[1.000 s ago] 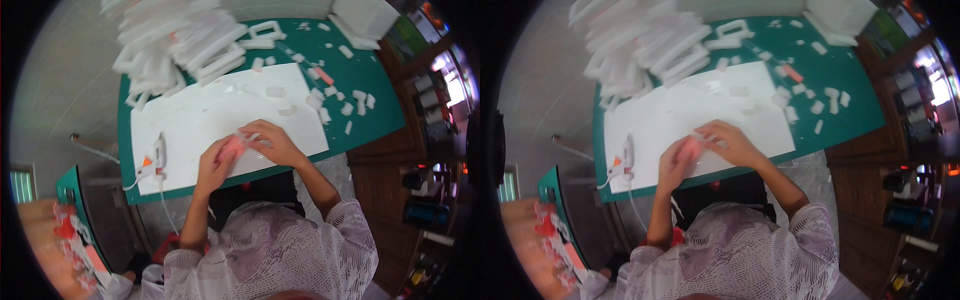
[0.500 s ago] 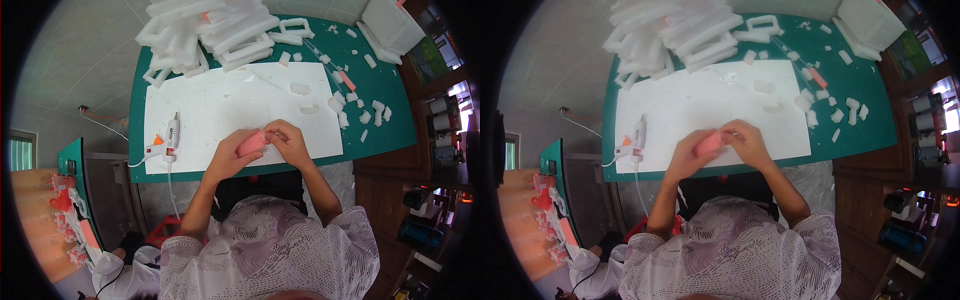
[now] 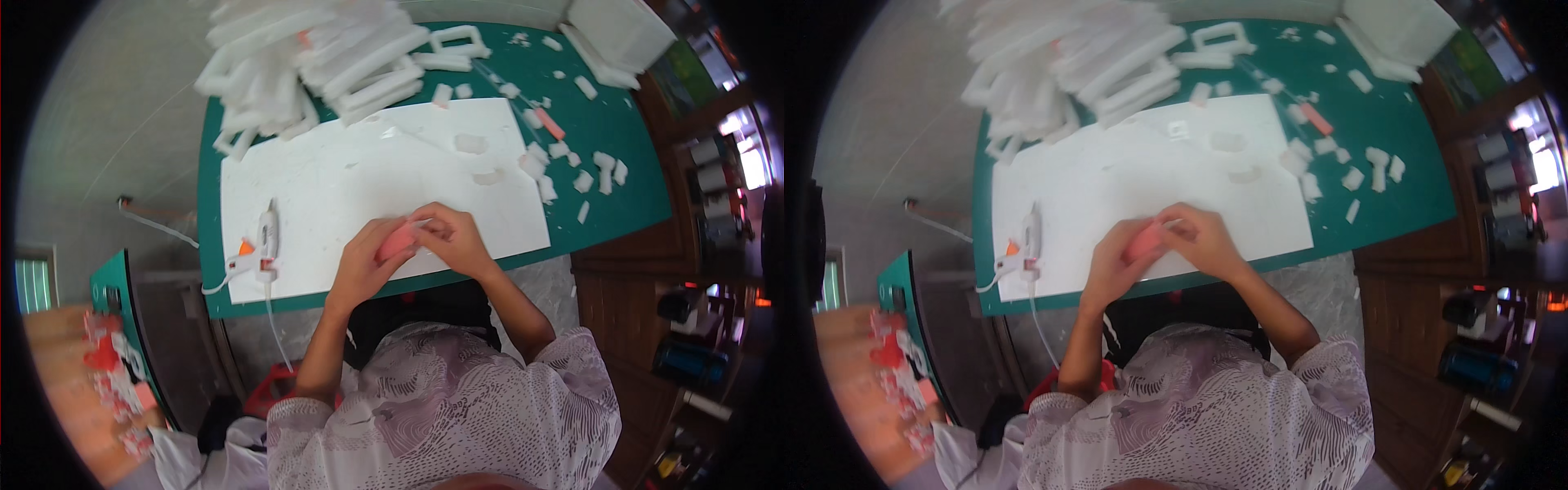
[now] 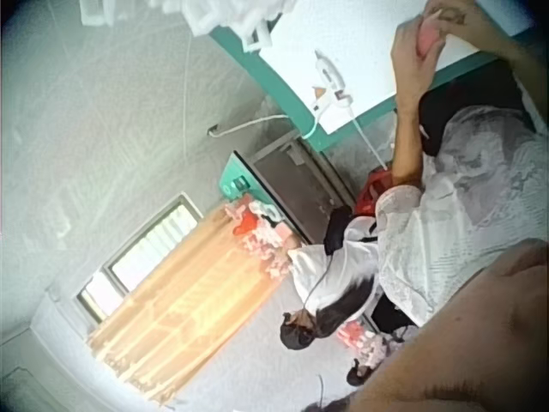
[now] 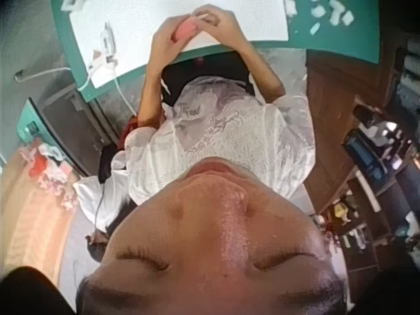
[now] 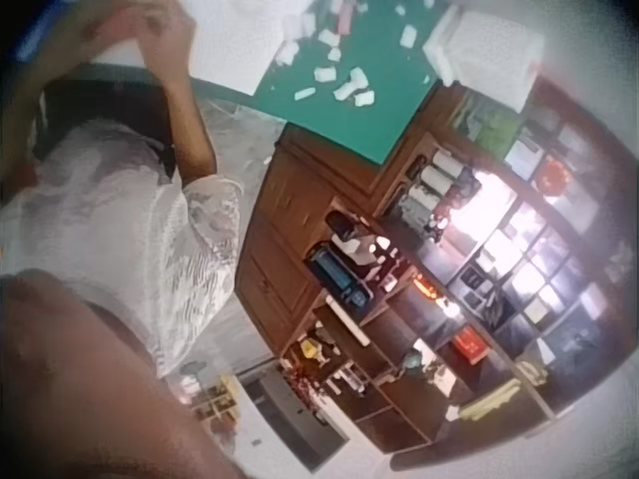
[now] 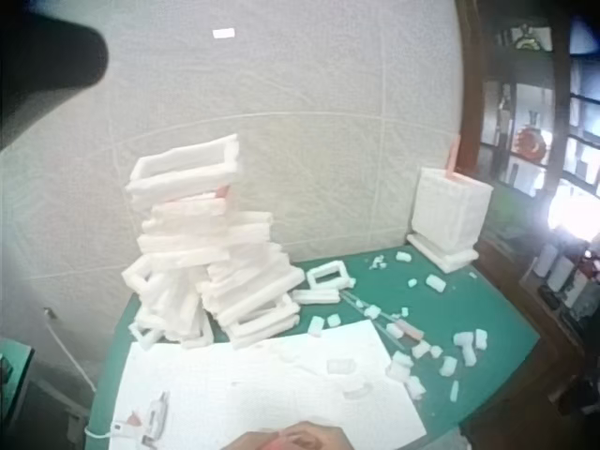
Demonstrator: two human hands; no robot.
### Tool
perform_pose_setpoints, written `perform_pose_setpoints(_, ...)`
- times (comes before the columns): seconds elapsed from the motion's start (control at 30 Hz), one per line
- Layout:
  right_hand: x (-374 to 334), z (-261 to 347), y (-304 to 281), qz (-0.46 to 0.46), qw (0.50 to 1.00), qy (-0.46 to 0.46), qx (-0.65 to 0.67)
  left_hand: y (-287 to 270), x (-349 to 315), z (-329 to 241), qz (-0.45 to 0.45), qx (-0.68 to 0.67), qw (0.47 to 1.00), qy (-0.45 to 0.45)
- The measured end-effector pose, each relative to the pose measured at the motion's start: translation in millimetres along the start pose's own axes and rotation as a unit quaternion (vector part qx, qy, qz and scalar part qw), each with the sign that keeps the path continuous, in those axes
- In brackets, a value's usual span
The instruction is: Using a hot glue gun to assemble white and pink foam pieces into a vertical structure.
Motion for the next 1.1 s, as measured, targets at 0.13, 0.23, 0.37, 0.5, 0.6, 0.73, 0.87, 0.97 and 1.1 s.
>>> perform_pose_setpoints(0.13,2.1,1.7,6.0,-0.006,0.997,-0.024,-0.069,-9.8,-7.7,8.6,-0.020,0.045,0.999,0.017)
perform_pose_setpoints(0.23,0.1,6.1,16.5,-0.022,0.993,-0.070,-0.093,-13.7,-20.8,8.7,-0.047,0.084,0.995,0.013)
perform_pose_setpoints(0.37,-4.7,11.9,13.9,-0.030,0.979,-0.141,-0.148,-10.8,-15.0,3.1,-0.080,0.143,0.986,0.037)
perform_pose_setpoints(0.5,-3.8,11.6,14.2,-0.026,0.970,-0.162,-0.181,-6.0,-15.2,8.9,-0.087,0.138,0.986,0.042)
perform_pose_setpoints(0.6,-3.2,8.6,16.1,-0.023,0.968,-0.165,-0.187,-6.6,-19.2,20.6,-0.083,0.107,0.991,0.001)
perform_pose_setpoints(0.73,-2.7,12.6,21.6,-0.014,0.969,-0.163,-0.184,-7.8,-23.4,22.9,-0.084,0.120,0.989,-0.015)
perform_pose_setpoints(0.87,-2.0,19.4,22.5,-0.002,0.980,-0.132,-0.148,-7.6,-26.3,27.5,-0.092,0.112,0.989,-0.021)
perform_pose_setpoints(0.97,-0.2,11.9,23.4,0.016,0.968,-0.160,-0.193,-6.8,-26.4,26.4,-0.093,0.117,0.989,0.000)
perform_pose_setpoints(1.1,-1.5,9.6,20.3,0.010,0.957,-0.178,-0.229,-5.2,-25.5,21.3,-0.083,0.123,0.989,0.021)
Point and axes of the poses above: each hand's wrist, its own x-axis towards the middle knuckle, its own y-axis out of the palm, z = x × y, the point moved 6 cm from there along x, towards the middle knuckle, and after that the axes turned 1 degree about -y, right-handed, at the moved point
